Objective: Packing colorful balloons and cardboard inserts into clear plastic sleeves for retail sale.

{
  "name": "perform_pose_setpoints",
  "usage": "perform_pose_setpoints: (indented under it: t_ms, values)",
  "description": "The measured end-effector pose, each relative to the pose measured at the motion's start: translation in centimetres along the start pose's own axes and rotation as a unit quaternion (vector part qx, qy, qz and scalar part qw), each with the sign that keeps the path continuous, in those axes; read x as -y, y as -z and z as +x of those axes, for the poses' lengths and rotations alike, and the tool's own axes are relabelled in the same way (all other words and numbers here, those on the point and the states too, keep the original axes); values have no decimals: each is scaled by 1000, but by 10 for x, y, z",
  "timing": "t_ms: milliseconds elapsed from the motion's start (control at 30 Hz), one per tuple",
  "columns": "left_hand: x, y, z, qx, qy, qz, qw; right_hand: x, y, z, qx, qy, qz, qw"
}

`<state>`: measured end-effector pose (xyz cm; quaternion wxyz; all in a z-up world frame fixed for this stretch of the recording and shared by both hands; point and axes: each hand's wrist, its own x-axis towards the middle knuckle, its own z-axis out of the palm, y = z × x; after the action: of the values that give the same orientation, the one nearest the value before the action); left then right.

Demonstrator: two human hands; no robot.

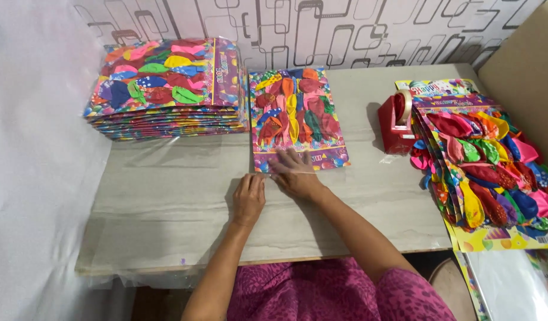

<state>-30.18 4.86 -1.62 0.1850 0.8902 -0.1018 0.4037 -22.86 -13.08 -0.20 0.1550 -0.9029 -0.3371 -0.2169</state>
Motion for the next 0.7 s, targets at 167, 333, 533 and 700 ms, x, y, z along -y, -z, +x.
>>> perform_pose_setpoints:
  t_ms: [167,333,533,700]
  values:
    - [7,-9,-3,1,19,-37,999,13,-6,15,45,-84,-27,995]
    - [8,-8,-2,7,36,-75,997,12,-14,32,159,-135,-64,976]
    - [6,-6,1,3,51,-76,996,19,14,46,255,-177,-56,949]
    - [4,-1,4,22,100,-75,992,19,10,-3,33,-59,22,997]
